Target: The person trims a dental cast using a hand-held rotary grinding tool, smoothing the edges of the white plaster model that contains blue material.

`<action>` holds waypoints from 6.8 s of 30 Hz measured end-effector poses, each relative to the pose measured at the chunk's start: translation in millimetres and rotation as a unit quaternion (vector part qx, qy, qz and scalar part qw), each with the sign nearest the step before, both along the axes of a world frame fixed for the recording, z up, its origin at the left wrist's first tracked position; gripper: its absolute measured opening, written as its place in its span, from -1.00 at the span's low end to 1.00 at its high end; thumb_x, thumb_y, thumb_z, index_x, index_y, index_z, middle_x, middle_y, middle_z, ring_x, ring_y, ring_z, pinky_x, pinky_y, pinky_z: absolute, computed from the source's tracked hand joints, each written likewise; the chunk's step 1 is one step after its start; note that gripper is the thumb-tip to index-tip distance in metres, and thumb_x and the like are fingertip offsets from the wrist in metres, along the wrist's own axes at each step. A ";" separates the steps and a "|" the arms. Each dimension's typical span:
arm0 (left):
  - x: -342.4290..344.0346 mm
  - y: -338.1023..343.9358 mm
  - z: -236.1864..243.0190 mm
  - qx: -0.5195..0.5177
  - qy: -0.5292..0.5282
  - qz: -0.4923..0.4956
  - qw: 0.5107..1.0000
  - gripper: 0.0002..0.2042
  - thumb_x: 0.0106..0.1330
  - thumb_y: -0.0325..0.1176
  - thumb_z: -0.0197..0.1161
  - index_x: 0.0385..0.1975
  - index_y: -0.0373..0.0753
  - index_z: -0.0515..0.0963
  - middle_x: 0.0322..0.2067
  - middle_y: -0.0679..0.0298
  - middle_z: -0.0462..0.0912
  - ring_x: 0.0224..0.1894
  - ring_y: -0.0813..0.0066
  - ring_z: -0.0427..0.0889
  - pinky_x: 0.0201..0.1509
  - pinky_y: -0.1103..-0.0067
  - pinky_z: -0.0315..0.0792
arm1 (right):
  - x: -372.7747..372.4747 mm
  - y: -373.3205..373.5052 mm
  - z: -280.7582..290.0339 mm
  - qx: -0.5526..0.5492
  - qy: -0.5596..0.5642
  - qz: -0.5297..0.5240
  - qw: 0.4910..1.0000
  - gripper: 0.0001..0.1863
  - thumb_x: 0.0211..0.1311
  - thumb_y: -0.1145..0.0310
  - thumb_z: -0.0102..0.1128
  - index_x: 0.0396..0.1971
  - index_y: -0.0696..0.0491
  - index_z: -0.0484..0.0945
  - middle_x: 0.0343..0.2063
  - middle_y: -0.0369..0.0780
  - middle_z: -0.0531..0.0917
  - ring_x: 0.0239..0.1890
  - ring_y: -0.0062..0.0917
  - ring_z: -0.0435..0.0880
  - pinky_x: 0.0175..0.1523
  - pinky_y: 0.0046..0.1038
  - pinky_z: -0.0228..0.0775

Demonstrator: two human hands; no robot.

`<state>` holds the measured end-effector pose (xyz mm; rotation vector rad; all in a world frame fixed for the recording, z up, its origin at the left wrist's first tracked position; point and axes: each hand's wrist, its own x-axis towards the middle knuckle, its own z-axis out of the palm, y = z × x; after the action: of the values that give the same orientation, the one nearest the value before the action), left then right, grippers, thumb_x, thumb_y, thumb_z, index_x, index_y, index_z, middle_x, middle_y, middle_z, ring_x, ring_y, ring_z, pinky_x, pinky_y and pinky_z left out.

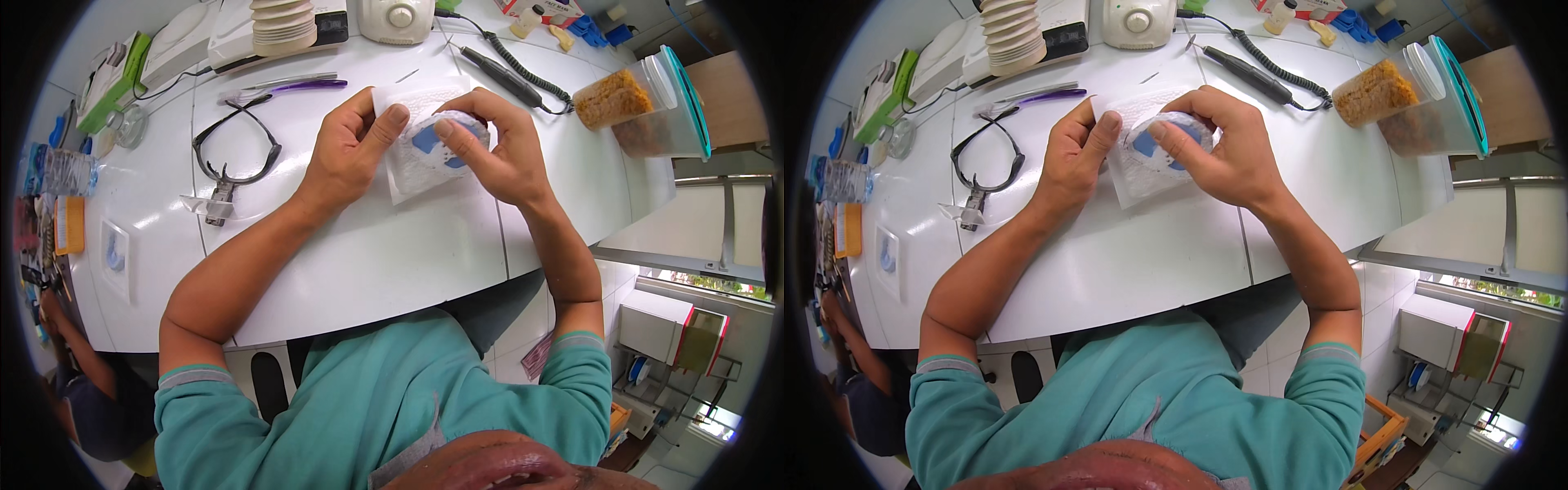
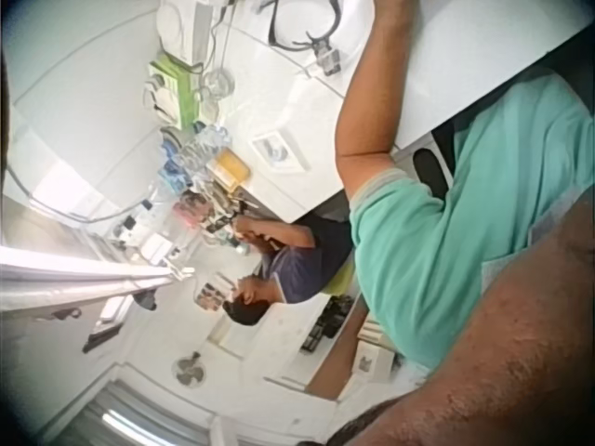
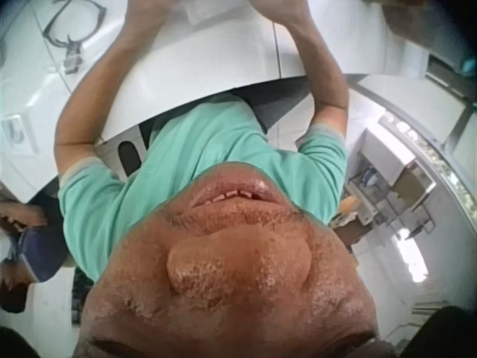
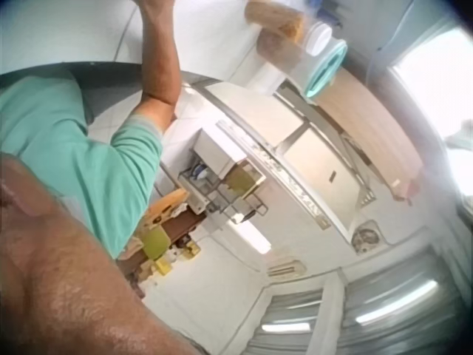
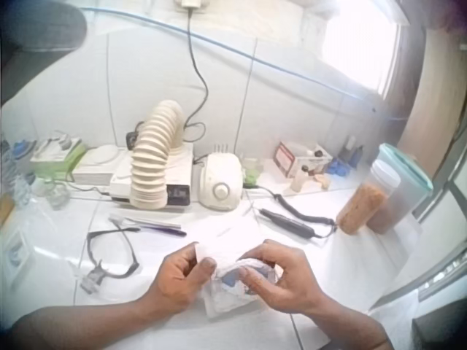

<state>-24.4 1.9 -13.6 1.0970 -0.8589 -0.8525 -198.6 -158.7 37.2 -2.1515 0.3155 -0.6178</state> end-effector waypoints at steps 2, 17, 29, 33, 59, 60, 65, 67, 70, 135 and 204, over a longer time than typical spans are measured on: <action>-0.2 -1.1 -0.7 0.010 0.026 -0.024 0.999 -0.64 0.69 -0.12 0.37 0.10 -0.36 0.61 -0.16 0.31 0.79 -0.06 0.64 0.70 0.08 0.62 0.57 | 1.6 1.5 -0.2 0.087 -0.016 -0.022 0.996 -0.63 0.49 0.18 0.54 -0.08 0.25 0.79 -0.34 -0.23 0.78 -0.27 -0.59 0.71 -0.16 -0.49 0.52; 2.1 -3.4 0.1 -0.013 0.024 -0.053 0.998 -0.60 0.69 -0.28 0.34 0.37 -0.35 0.61 0.11 0.19 0.82 0.10 0.49 0.79 0.21 0.48 0.72 | 0.4 -6.7 -3.0 0.134 -0.057 -0.083 0.986 -0.64 0.64 0.20 0.43 -0.08 0.29 0.78 -0.37 -0.30 0.80 -0.34 -0.75 0.69 -0.24 -0.64 0.52; 9.2 -1.4 -0.1 0.015 0.090 -0.083 0.992 -0.58 0.73 -0.25 0.24 0.38 -0.45 0.56 0.17 0.04 0.80 0.20 0.26 0.82 0.38 0.29 0.70 | 2.7 -6.1 5.1 0.185 -0.091 -0.064 0.976 -0.72 0.61 0.31 0.43 -0.06 0.26 0.66 -0.34 -0.17 0.80 -0.33 -0.58 0.83 -0.27 -0.53 0.77; 9.0 -2.6 -0.7 0.010 0.104 -0.083 0.991 -0.57 0.73 -0.26 0.22 0.38 -0.47 0.55 0.19 0.01 0.80 0.21 0.24 0.82 0.39 0.23 0.71 | 2.2 -10.1 2.6 0.200 -0.105 -0.049 0.973 -0.73 0.61 0.31 0.43 -0.06 0.25 0.66 -0.36 -0.19 0.79 -0.34 -0.59 0.82 -0.27 -0.53 0.78; 12.8 -1.8 -3.4 -0.047 0.169 -0.090 0.980 -0.57 0.69 -0.30 0.31 0.40 -0.43 0.54 0.23 0.08 0.77 0.29 0.29 0.74 0.50 0.22 0.60 | -7.7 -26.8 10.4 0.179 -0.061 0.003 0.982 -0.32 0.66 0.33 0.32 0.60 0.22 0.31 0.34 0.13 0.60 0.27 -0.30 0.77 0.31 -0.27 0.72; 14.2 -1.4 -4.6 -0.032 0.148 -0.109 0.982 -0.55 0.66 -0.32 0.35 0.41 -0.44 0.53 0.25 0.08 0.76 0.31 0.31 0.72 0.51 0.22 0.58 | -8.2 -28.0 8.2 0.206 -0.070 0.012 0.976 -0.32 0.63 0.37 0.34 0.60 0.20 0.32 0.31 0.14 0.63 0.22 -0.29 0.80 0.30 -0.28 0.73; 10.2 -0.1 2.7 -0.020 0.062 -0.144 0.987 -0.41 0.55 -0.32 0.47 0.47 -0.38 0.43 0.31 0.06 0.67 0.32 0.30 0.70 0.52 0.26 0.56 | -14.2 -37.0 12.2 0.251 -0.101 0.047 0.962 -0.30 0.55 0.48 0.37 0.60 0.18 0.34 0.19 0.10 0.73 0.17 -0.32 0.83 0.30 -0.32 0.73; 9.1 2.3 7.4 0.023 0.101 -0.092 0.990 -0.25 0.44 -0.31 0.51 0.56 -0.28 0.29 0.33 0.11 0.62 0.38 0.25 0.67 0.49 0.24 0.56 | -19.3 -41.2 18.4 0.201 -0.033 0.107 0.973 -0.25 0.48 0.54 0.39 0.60 0.15 0.34 0.14 0.04 0.77 0.17 -0.37 0.84 0.32 -0.34 0.72; 2.4 2.3 12.8 0.032 0.059 -0.092 0.994 -0.25 0.42 -0.36 0.58 0.52 -0.24 0.29 0.33 0.01 0.55 0.28 0.24 0.73 0.35 0.35 0.67 | -18.0 -38.2 17.7 0.196 0.006 0.125 0.973 -0.23 0.44 0.60 0.40 0.61 0.12 0.34 0.07 -0.01 0.79 0.14 -0.42 0.85 0.31 -0.36 0.73; 6.3 -5.2 2.5 -0.047 0.121 0.097 0.987 -0.45 0.73 -0.23 0.29 0.52 -0.24 0.21 0.35 0.16 0.55 0.37 0.46 0.56 0.51 0.40 0.47 | -40.7 -2.9 -23.5 -0.357 0.018 -0.146 0.922 -0.66 0.42 0.21 0.55 0.09 0.02 0.75 -0.45 -0.27 0.65 -0.58 -0.42 0.60 -0.48 -0.35 0.38; 6.9 -1.4 2.9 -0.027 0.066 0.055 0.996 -0.27 0.66 -0.47 0.29 0.67 -0.25 0.00 0.41 0.06 0.51 0.43 0.34 0.55 0.53 0.36 0.51 | -41.1 -11.7 -27.2 -0.393 0.033 -0.155 0.906 -0.69 0.34 0.14 0.62 -0.04 -0.06 0.80 -0.54 -0.34 0.57 -0.61 -0.50 0.54 -0.51 -0.36 0.29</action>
<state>-17.5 0.5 -10.7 1.0198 -0.7011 -0.7956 -239.7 -170.5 10.0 -2.9306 0.5156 -0.9729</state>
